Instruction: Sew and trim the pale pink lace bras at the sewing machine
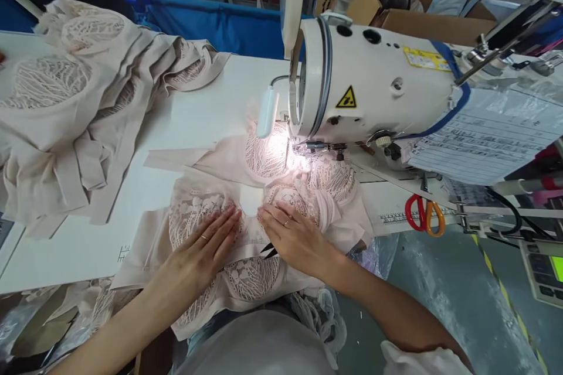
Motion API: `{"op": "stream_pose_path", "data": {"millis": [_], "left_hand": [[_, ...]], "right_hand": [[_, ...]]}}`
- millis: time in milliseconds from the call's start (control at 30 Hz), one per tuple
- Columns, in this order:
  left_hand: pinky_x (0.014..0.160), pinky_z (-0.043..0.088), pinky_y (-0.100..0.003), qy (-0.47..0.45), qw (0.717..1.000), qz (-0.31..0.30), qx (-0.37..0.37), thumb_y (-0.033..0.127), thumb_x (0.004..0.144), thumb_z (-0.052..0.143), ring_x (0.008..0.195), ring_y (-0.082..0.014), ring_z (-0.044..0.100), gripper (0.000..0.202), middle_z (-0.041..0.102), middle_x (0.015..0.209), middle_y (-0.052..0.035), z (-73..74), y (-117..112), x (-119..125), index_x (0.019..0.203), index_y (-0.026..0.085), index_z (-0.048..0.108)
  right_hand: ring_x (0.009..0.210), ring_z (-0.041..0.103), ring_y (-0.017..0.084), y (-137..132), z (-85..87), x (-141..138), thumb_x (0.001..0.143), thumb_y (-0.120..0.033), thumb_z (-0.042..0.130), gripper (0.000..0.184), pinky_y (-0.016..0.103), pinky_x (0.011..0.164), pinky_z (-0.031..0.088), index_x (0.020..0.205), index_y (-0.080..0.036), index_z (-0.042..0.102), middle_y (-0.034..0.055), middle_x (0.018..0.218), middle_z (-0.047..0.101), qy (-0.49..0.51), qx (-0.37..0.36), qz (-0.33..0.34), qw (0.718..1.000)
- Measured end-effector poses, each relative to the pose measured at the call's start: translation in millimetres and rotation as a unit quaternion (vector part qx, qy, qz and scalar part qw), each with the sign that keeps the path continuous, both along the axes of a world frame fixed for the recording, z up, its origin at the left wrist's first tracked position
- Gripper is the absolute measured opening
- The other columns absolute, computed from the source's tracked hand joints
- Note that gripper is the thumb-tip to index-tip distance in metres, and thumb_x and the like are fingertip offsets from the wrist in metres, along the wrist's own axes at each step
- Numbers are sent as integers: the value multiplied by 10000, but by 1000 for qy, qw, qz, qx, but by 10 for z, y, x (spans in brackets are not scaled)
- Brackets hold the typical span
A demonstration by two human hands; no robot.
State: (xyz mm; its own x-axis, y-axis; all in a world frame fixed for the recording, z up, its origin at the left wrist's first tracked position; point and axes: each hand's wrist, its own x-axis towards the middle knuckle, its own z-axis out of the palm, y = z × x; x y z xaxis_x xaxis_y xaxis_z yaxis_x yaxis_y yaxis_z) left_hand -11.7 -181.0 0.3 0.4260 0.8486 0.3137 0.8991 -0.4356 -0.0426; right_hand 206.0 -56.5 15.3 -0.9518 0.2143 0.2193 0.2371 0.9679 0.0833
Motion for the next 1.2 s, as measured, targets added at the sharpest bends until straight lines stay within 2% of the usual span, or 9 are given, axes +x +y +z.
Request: {"op": "stream_pose_path", "data": {"millis": [100,300,433,567,700,767,900,1033,1200], "left_hand": [[1138,393,-531,-21,1000,23,2,-49,917,431,1464,-388,330,360,564,1415,-241,-72,-11,-12,1229,2,602],[1097,401,-515,-55,996,52,-50,30,975,361,1425,-339,414,480,521,1487,-164,-69,-5,-43,1446,53,451],[1114,365,-510,-81,993,54,-63,36,967,373,1443,-330,387,484,467,1533,-134,-76,-11,-63,1436,87,477],[1167,301,-491,-119,989,58,-68,53,972,385,1462,-294,365,508,476,1527,-127,-91,-41,-88,1474,111,438],[1187,262,-500,-136,986,39,-93,53,964,379,1489,-293,314,573,450,1553,-93,-67,-52,-141,1519,197,396],[1195,243,-517,-136,985,20,-103,71,968,391,1498,-298,293,571,447,1559,-70,-56,-48,-188,1513,239,410],[1214,218,-524,-128,986,-14,-104,95,993,390,1497,-277,300,536,477,1539,-63,-61,-25,-298,1511,229,410],[1228,200,-526,-128,985,-39,-112,112,1005,376,1495,-272,305,522,468,1545,-54,-75,9,-370,1509,241,415],[1238,198,-530,-144,982,-42,-115,127,1010,378,1494,-262,309,518,471,1542,-60,-75,22,-392,1515,240,402]], "right_hand": [[1346,500,247,41,-11,8,993,-32,391,399,426,1144,412,1353,-31,564,140,1408,599,-8,-4,-21,1000],[1403,435,263,45,-5,-19,968,-8,335,507,499,1150,389,1464,-39,438,152,1518,481,-56,-40,-72,995],[1382,449,260,18,20,-50,940,9,339,548,493,1130,404,1476,-58,428,132,1542,454,-83,-52,-92,991],[1363,455,265,2,6,-44,932,8,358,559,495,1119,407,1478,-88,434,128,1540,459,-81,-57,-110,989],[1344,464,290,23,-9,-5,943,-1,402,581,529,1114,392,1490,-193,442,128,1513,486,-69,-59,-98,991],[1349,455,294,52,-16,21,945,-3,416,587,531,1122,381,1495,-206,436,123,1523,474,-72,-67,-85,991],[1380,417,282,125,-41,70,962,-28,431,568,524,1154,349,1505,-192,417,93,1557,438,-75,-79,-60,992],[1379,422,278,170,-47,84,985,-54,420,521,525,1150,357,1488,-186,442,96,1540,462,-70,-76,-44,994],[1383,423,277,173,-33,78,997,-78,426,514,527,1153,359,1495,-207,437,98,1552,444,-70,-75,-41,994]]}}
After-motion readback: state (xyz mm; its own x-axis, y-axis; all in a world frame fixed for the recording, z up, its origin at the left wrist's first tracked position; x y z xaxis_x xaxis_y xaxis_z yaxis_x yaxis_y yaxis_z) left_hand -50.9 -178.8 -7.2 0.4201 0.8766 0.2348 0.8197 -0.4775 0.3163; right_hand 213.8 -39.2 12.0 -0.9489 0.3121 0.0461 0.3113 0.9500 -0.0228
